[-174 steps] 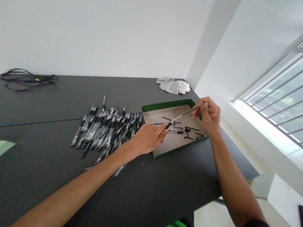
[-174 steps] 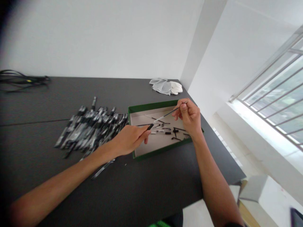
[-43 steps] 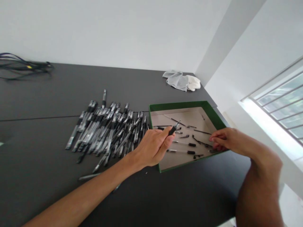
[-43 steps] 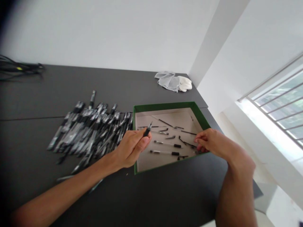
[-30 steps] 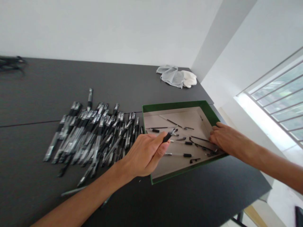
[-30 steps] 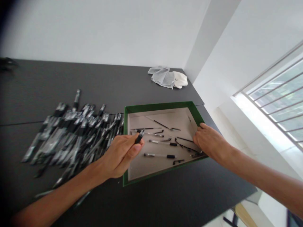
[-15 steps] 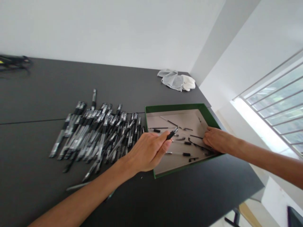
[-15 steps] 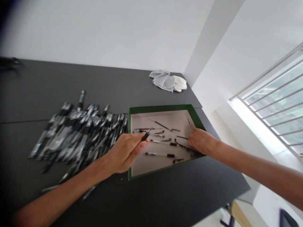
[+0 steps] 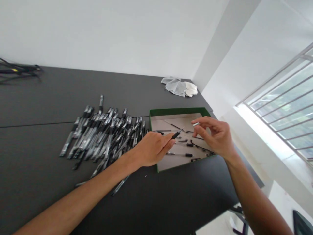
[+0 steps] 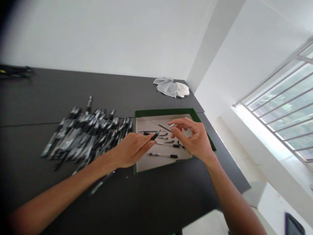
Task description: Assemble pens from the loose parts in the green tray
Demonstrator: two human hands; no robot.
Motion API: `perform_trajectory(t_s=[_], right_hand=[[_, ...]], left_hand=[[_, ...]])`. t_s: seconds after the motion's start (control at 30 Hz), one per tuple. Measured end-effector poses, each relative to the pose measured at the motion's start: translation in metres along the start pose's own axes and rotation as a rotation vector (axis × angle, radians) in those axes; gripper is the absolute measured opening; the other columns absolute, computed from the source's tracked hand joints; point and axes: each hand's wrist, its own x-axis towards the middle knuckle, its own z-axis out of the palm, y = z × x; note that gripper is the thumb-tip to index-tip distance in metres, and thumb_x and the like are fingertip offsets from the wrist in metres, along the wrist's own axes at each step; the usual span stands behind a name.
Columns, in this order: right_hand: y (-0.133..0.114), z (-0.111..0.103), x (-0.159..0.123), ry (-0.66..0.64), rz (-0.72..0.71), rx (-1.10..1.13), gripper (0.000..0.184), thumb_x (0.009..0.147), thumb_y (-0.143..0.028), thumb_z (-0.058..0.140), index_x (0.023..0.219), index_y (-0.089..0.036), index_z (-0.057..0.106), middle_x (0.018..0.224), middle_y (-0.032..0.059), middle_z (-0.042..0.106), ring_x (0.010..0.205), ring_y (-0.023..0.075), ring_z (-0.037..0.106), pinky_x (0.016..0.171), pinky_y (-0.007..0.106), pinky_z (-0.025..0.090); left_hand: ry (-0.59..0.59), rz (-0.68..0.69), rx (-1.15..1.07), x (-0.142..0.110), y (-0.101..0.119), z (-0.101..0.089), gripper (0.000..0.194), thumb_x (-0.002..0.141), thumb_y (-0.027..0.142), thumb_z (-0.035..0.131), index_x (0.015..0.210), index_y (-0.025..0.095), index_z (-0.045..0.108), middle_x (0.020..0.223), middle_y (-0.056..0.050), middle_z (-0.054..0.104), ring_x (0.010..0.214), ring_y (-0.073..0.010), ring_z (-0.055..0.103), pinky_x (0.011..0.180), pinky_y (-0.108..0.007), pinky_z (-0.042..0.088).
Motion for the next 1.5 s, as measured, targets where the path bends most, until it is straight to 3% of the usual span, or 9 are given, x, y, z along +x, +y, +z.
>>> perform_trajectory(t_s=[0.1, 0.4, 0.53, 0.73, 0.97, 1.13, 1.23, 1.33, 1.5], right_hand=[[0.003, 0.014, 0.001, -0.055, 0.032, 0.075, 0.021, 0.095, -0.037, 0.069, 0.106, -0.021, 0.076, 0.072, 0.0014, 0.075, 0.067, 0.0169, 0.068, 0.071, 0.033, 0.051], [0.002, 0.011, 0.006, -0.129, 0.028, 0.032, 0.027, 0.095, -0.04, 0.069, 0.109, -0.019, 0.078, 0.072, 0.0015, 0.076, 0.07, 0.0169, 0.069, 0.078, 0.032, 0.052], [0.004, 0.014, 0.006, -0.134, 0.047, -0.007, 0.03, 0.095, -0.043, 0.068, 0.11, -0.019, 0.078, 0.072, 0.0021, 0.077, 0.069, 0.017, 0.067, 0.073, 0.031, 0.05], [0.009, 0.016, 0.005, -0.221, 0.134, 0.119, 0.033, 0.094, -0.046, 0.069, 0.11, -0.018, 0.076, 0.073, 0.0024, 0.076, 0.065, 0.015, 0.064, 0.064, 0.028, 0.045], [0.018, 0.023, 0.005, -0.319, 0.221, 0.358, 0.03, 0.092, -0.048, 0.072, 0.097, -0.018, 0.071, 0.073, 0.0022, 0.072, 0.066, 0.0146, 0.064, 0.063, 0.027, 0.047], [0.017, 0.026, 0.005, -0.262, 0.175, 0.24, 0.03, 0.088, -0.046, 0.077, 0.085, -0.019, 0.066, 0.074, 0.0003, 0.068, 0.068, 0.0126, 0.058, 0.064, 0.025, 0.045], [0.016, 0.027, 0.003, -0.216, 0.136, 0.242, 0.033, 0.089, -0.047, 0.076, 0.107, -0.021, 0.069, 0.089, 0.0024, 0.071, 0.076, 0.0141, 0.06, 0.069, 0.026, 0.047], [0.016, 0.027, -0.002, -0.277, 0.147, 0.316, 0.041, 0.094, -0.046, 0.069, 0.129, -0.024, 0.068, 0.11, 0.0065, 0.074, 0.086, 0.0167, 0.064, 0.075, 0.029, 0.051], [0.018, 0.026, -0.009, -0.266, 0.224, 0.373, 0.032, 0.09, -0.044, 0.075, 0.115, -0.023, 0.076, 0.103, 0.0065, 0.076, 0.088, 0.0188, 0.067, 0.079, 0.031, 0.054]], left_hand=[[-0.036, -0.01, 0.023, 0.001, 0.001, -0.002, 0.047, 0.112, 0.043, 0.021, 0.118, 0.017, 0.06, 0.074, -0.003, 0.071, 0.066, -0.0178, 0.067, 0.06, -0.028, 0.038], [-0.036, -0.005, 0.048, -0.001, 0.0, 0.001, 0.051, 0.111, 0.044, 0.019, 0.121, 0.016, 0.061, 0.076, -0.004, 0.071, 0.068, -0.0193, 0.067, 0.062, -0.029, 0.038], [-0.022, 0.009, 0.054, -0.001, 0.001, 0.001, 0.052, 0.112, 0.044, 0.019, 0.124, 0.016, 0.06, 0.076, -0.004, 0.071, 0.068, -0.019, 0.068, 0.062, -0.029, 0.037], [0.016, 0.019, 0.038, -0.002, 0.003, 0.0, 0.051, 0.111, 0.043, 0.022, 0.11, 0.015, 0.065, 0.068, -0.004, 0.067, 0.062, -0.0187, 0.065, 0.059, -0.03, 0.036], [0.034, 0.029, 0.012, -0.002, 0.002, 0.0, 0.051, 0.111, 0.044, 0.023, 0.111, 0.015, 0.065, 0.066, -0.002, 0.066, 0.062, -0.0182, 0.064, 0.059, -0.029, 0.037], [0.026, 0.032, 0.023, -0.001, 0.003, -0.001, 0.05, 0.111, 0.043, 0.023, 0.107, 0.015, 0.064, 0.069, -0.004, 0.068, 0.063, -0.019, 0.065, 0.058, -0.03, 0.036], [0.02, 0.03, 0.035, -0.002, 0.003, -0.001, 0.05, 0.111, 0.042, 0.023, 0.111, 0.014, 0.064, 0.072, -0.005, 0.07, 0.066, -0.0201, 0.067, 0.06, -0.03, 0.037], [0.016, 0.023, 0.037, -0.002, 0.003, -0.001, 0.05, 0.111, 0.04, 0.023, 0.122, 0.012, 0.063, 0.075, -0.006, 0.072, 0.069, -0.021, 0.069, 0.062, -0.03, 0.039], [0.015, 0.031, 0.032, -0.002, 0.004, -0.003, 0.051, 0.111, 0.04, 0.025, 0.141, 0.011, 0.054, 0.077, -0.006, 0.074, 0.071, -0.0214, 0.07, 0.062, -0.03, 0.039]])
